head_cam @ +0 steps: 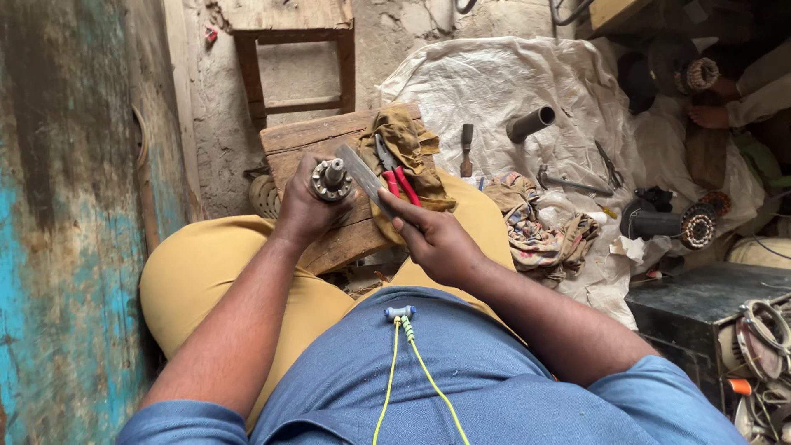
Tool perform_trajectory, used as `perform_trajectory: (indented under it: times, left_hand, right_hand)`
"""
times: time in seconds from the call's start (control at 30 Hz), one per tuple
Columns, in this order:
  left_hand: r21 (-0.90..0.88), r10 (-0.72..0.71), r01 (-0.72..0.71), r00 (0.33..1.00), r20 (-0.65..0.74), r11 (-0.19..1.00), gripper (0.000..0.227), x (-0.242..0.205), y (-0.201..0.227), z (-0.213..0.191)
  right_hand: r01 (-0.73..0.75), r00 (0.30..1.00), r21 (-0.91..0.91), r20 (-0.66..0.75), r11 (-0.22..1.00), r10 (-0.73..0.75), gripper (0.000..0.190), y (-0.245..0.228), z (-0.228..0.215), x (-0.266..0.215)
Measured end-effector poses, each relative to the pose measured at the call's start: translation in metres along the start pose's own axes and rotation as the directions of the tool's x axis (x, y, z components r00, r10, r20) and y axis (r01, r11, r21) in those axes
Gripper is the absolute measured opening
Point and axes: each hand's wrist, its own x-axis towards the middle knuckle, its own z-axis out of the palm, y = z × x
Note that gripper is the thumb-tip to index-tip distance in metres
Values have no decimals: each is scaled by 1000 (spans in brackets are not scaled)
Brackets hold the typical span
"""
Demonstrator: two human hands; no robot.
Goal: The person sits on the floor and uses a metal file to smooth the edges of a cylindrical metal part. They rotate the part to file different sections and occasionally wipe it with a cloth.
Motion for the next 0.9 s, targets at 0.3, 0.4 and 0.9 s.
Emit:
perform_trajectory:
  times: [0.3, 0.4, 0.9]
  left_hand:
    - [-51, -45, 46, 999, 22, 998, 55, 0, 1, -2]
    - [-22, -28, 28, 1000, 8, 999, 54, 2, 0, -1]
    - [21, -47, 48, 999, -15, 999, 53, 4, -4, -2]
  right_hand:
    - [102, 995, 119, -32, 988, -99, 48, -1, 18, 65]
    - [-312, 946, -48, 77, 949, 315, 50, 0, 6, 46]
    - [-128, 991, 114, 44, 985, 123, 48, 16, 20, 86]
